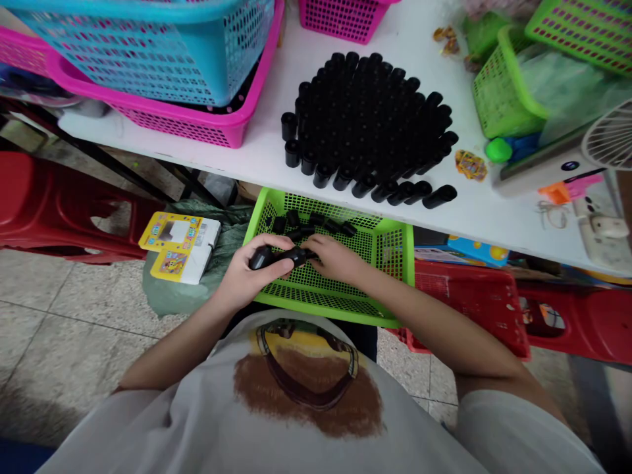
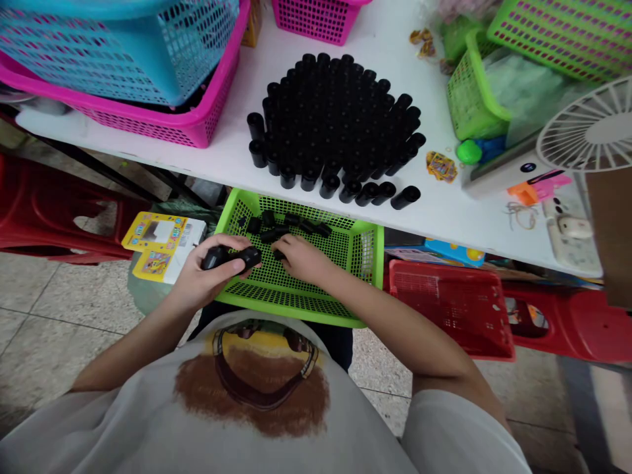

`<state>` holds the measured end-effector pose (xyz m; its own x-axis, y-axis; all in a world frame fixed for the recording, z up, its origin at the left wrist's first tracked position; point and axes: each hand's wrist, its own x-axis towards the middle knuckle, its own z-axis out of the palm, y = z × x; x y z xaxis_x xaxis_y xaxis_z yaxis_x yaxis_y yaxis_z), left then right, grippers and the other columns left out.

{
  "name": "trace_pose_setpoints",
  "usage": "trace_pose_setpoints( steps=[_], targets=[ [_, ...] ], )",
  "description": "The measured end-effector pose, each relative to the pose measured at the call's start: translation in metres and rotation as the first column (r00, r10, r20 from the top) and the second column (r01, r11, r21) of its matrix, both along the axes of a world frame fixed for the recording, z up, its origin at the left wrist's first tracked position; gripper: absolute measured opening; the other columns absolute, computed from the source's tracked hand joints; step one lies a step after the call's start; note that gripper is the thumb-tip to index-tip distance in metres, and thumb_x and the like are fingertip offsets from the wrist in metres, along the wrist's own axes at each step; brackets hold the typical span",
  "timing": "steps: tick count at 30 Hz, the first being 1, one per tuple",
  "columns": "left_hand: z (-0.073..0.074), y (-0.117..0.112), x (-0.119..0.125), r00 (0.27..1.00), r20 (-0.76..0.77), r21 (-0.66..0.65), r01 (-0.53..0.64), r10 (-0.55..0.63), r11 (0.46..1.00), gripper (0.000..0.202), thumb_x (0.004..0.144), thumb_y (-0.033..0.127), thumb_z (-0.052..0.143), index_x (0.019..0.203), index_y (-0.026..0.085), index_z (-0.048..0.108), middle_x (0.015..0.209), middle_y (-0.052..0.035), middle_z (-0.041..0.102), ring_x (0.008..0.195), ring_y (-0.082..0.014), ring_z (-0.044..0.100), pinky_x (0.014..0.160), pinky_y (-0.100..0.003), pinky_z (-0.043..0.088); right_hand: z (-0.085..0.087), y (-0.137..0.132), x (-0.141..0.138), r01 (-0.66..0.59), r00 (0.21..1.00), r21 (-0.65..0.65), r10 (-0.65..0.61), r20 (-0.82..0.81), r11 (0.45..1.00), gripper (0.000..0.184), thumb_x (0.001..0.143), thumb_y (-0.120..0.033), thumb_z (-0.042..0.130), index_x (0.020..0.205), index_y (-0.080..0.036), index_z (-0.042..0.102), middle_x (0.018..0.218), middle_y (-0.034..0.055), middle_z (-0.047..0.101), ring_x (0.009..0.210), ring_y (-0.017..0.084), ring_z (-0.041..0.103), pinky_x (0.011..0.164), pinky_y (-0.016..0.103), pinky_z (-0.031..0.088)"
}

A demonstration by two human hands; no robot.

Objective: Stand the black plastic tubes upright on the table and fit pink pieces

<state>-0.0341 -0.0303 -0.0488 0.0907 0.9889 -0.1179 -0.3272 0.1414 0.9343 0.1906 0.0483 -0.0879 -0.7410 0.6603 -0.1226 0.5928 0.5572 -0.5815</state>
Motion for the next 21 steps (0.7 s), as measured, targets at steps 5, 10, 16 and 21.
trace_pose_setpoints(
  steps=[5,10,16,21],
  targets=[
    [0.003,0.004,0.001,1.000,-0.022,-0.055,-0.020,0.019,0.998,0.031,0.075,0.033,0.097,0.085,0.017,0.073,0.107,-0.0040,0.072,0.066,-0.0096,0.070,0.062,-0.022,0.059,0.054,-0.015,0.019,0.143,0.862,-0.258,-0.249,-0.442,0.955,0.036,0.103,-0.033,0.064,0.138,-0.027,0.069,0.135,0.0090,0.071,0.110,0.020,0.074,0.092,0.038,0.066],
    [0.006,0.002,0.006,0.996,-0.076,-0.054,0.052,-0.056,0.997,0.032,0.075,0.036,0.095,0.081,0.017,0.070,0.103,-0.0052,0.074,0.070,-0.0112,0.070,0.062,-0.021,0.056,0.077,-0.034,0.030,0.126,0.876,-0.231,-0.217,-0.430,0.965,0.037,0.105,-0.034,0.062,0.142,-0.030,0.068,0.135,0.0079,0.073,0.114,0.020,0.073,0.087,0.034,0.066],
    [0.006,-0.001,0.008,0.975,-0.207,-0.016,0.077,-0.078,0.997,0.031,0.079,0.037,0.092,0.081,0.018,0.067,0.102,-0.0062,0.076,0.079,-0.0139,0.070,0.074,-0.026,0.057,0.074,-0.044,0.031,0.119,0.916,-0.087,-0.143,-0.374,0.989,0.037,0.106,-0.032,0.061,0.143,-0.031,0.069,0.135,0.0086,0.072,0.124,0.022,0.071,0.105,0.042,0.062],
    [-0.001,0.000,0.013,0.951,-0.292,0.046,0.119,-0.101,0.992,0.045,0.071,0.048,0.097,0.083,0.020,0.064,0.101,-0.0068,0.076,0.098,-0.0216,0.073,0.092,-0.035,0.057,0.067,-0.052,0.024,0.122,0.934,0.017,-0.109,-0.340,0.992,0.032,0.104,-0.033,0.066,0.135,-0.028,0.073,0.124,0.0084,0.078,0.121,0.026,0.072,0.105,0.049,0.062]
  ],
)
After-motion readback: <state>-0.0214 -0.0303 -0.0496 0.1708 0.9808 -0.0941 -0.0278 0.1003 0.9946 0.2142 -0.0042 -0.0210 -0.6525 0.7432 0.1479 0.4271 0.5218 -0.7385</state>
